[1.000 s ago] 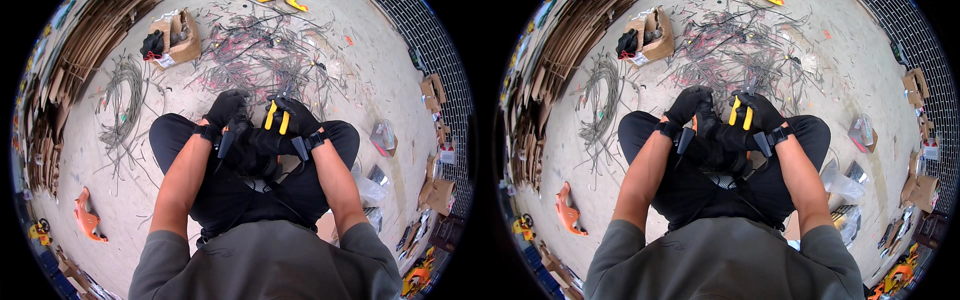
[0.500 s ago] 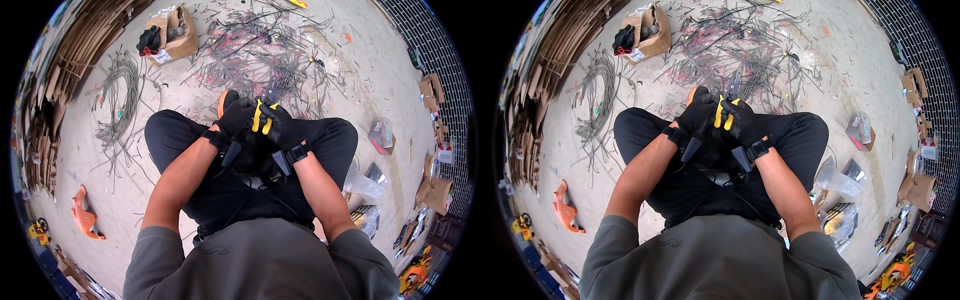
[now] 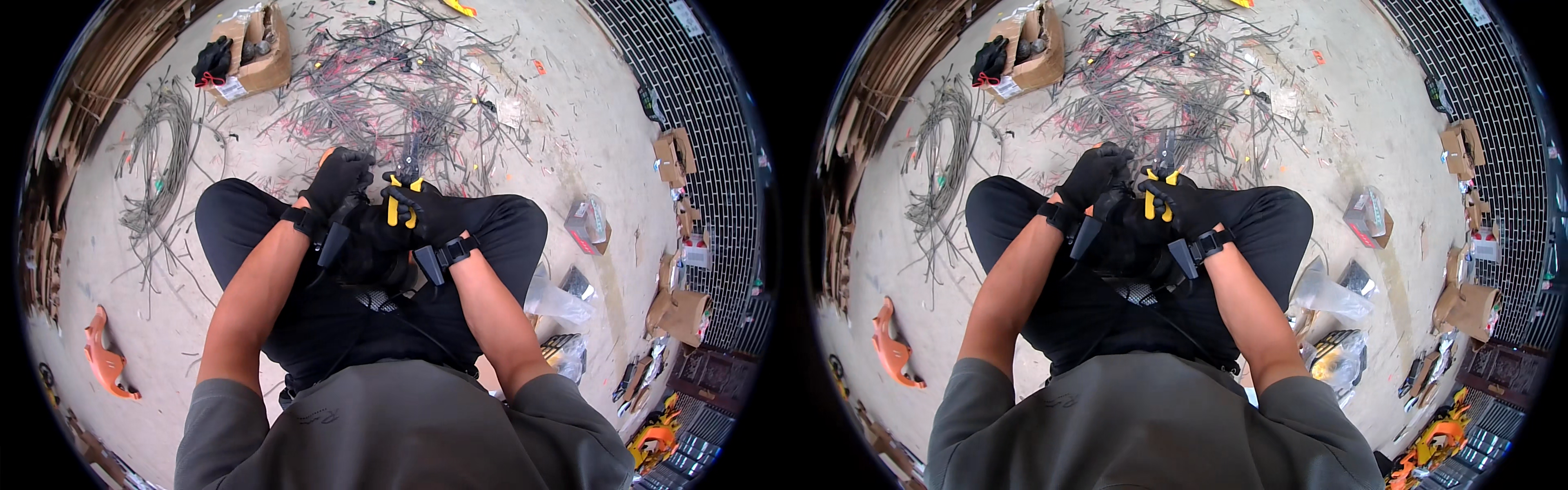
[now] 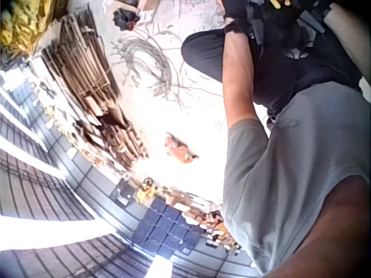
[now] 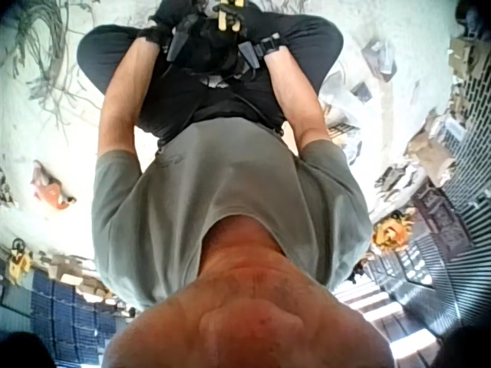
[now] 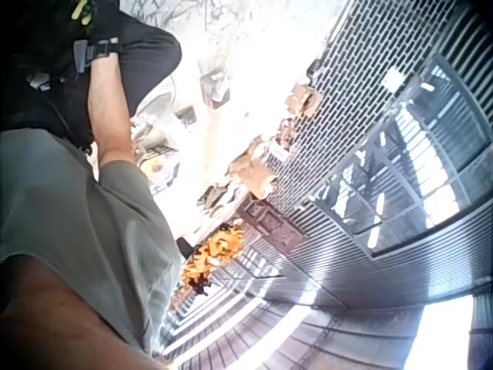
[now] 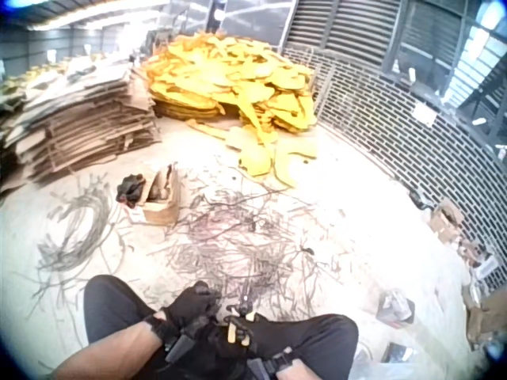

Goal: The person strips and trims wires from a bundle using wire cutters while sitting on the floor.

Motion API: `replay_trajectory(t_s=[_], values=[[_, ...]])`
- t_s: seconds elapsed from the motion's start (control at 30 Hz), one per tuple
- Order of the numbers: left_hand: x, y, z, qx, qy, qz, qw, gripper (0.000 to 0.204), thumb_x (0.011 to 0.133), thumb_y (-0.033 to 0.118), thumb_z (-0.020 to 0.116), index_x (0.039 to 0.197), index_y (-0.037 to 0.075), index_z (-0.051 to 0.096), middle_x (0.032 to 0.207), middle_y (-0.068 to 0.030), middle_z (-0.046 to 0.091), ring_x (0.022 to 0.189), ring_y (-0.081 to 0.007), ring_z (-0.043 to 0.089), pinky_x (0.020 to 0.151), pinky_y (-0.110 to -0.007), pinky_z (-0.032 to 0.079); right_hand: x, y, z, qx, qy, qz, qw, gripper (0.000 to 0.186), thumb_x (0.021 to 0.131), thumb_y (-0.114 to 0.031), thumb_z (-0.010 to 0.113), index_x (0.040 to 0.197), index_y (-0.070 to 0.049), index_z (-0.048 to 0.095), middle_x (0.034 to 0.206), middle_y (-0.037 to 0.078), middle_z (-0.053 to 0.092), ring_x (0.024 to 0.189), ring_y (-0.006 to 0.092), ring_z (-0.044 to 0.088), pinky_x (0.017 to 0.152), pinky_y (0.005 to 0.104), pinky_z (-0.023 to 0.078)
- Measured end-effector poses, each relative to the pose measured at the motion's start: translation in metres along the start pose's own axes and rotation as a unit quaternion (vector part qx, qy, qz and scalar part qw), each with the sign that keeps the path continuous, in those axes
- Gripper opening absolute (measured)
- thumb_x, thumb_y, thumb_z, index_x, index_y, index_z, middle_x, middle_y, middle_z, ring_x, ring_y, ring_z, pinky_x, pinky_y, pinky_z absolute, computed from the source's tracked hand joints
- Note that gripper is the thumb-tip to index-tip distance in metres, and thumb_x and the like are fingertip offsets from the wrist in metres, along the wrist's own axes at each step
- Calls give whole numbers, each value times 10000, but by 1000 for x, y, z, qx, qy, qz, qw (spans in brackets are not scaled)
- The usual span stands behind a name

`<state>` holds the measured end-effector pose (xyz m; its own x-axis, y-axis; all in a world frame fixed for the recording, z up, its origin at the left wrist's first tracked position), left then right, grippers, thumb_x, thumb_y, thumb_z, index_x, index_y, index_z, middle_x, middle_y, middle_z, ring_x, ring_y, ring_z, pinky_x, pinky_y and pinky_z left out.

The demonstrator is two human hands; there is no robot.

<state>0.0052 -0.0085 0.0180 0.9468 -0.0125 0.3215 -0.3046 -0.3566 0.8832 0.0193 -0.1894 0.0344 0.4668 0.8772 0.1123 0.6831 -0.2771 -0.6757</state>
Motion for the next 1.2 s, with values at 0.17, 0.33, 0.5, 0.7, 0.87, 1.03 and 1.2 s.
replay_trajectory(t_s=[0.17, 0.33, 0.5, 0.7, 0.87, 1.03, 1.2], values=[[-2, -12, 4, -282, 39, -312, 906, 276, 894, 110, 549, 1121, -28, 623, 765, -44, 617, 633, -101, 562, 578, -249, 472, -5, 35, 27, 256, -12, 104, 961, 428, 894, -19, 526, 1311, -108, 560, 1033, 94, 661, 856, 176, 635, 732, 284, 519], [9, 9, -19, 73, 14, -41, 996, 250, 904, 103, 532, 1101, -13, 632, 820, -50, 613, 676, -105, 572, 604, -256, 474, -2, 20, 30, 415, -1, 228, 881, 315, 966, -131, 520, 1272, -83, 580, 918, 55, 644, 794, 128, 630, 690, 247, 513], [-7, -25, -4, -350, 51, -340, 871, 267, 876, 89, 521, 1098, -11, 631, 813, -42, 606, 693, -105, 578, 621, -262, 479, 7, 12, 27, 384, -8, 207, 900, 434, 850, -144, 651, 1259, -37, 551, 840, 29, 646, 746, 152, 597, 663, 285, 481], [-1, 0, -14, -241, -2, -303, 922, 274, 880, 110, 555, 1112, -15, 631, 811, -34, 625, 713, -95, 585, 639, -245, 477, 10, -5, 20, 81, -38, 29, 996, 530, 731, -169, 742, 1228, -70, 583, 840, 36, 648, 758, 203, 603, 707, 335, 471], [14, 8, -21, -167, 8, -295, 941, 260, 837, 95, 577, 1060, -14, 654, 791, -42, 636, 692, -99, 585, 636, -245, 474, 12, -1, 30, -80, -10, 2, 997, 498, 773, -97, 700, 1256, -110, 581, 857, 47, 656, 772, 215, 608, 722, 322, 486], [9, 14, -33, -242, 2, -246, 939, 245, 894, 35, 547, 1121, -35, 608, 972, -87, 656, 854, -100, 613, 761, -228, 502, 6, 12, 38, 181, -71, 114, 974, 520, 796, -56, 688, 1296, -97, 549, 960, 76, 678, 831, 217, 648, 750, 312, 503], [2, -8, -38, -463, 68, -309, 828, 294, 930, 76, 559, 1207, -20, 541, 1022, -113, 641, 892, -156, 645, 796, -277, 537, 4, 17, 42, 241, -71, 162, 954, 468, 825, -61, 666, 1279, -93, 557, 1066, 116, 635, 901, 231, 654, 760, 312, 509]])
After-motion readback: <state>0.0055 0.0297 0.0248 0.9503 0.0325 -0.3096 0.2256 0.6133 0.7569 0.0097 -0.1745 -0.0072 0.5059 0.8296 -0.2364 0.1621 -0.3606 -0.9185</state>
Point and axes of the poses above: each hand's wrist, its own x-axis towards the middle knuckle, its own z-axis out of the palm, y = z × x, the point moved 7 cm from there along x, towards the middle knuckle
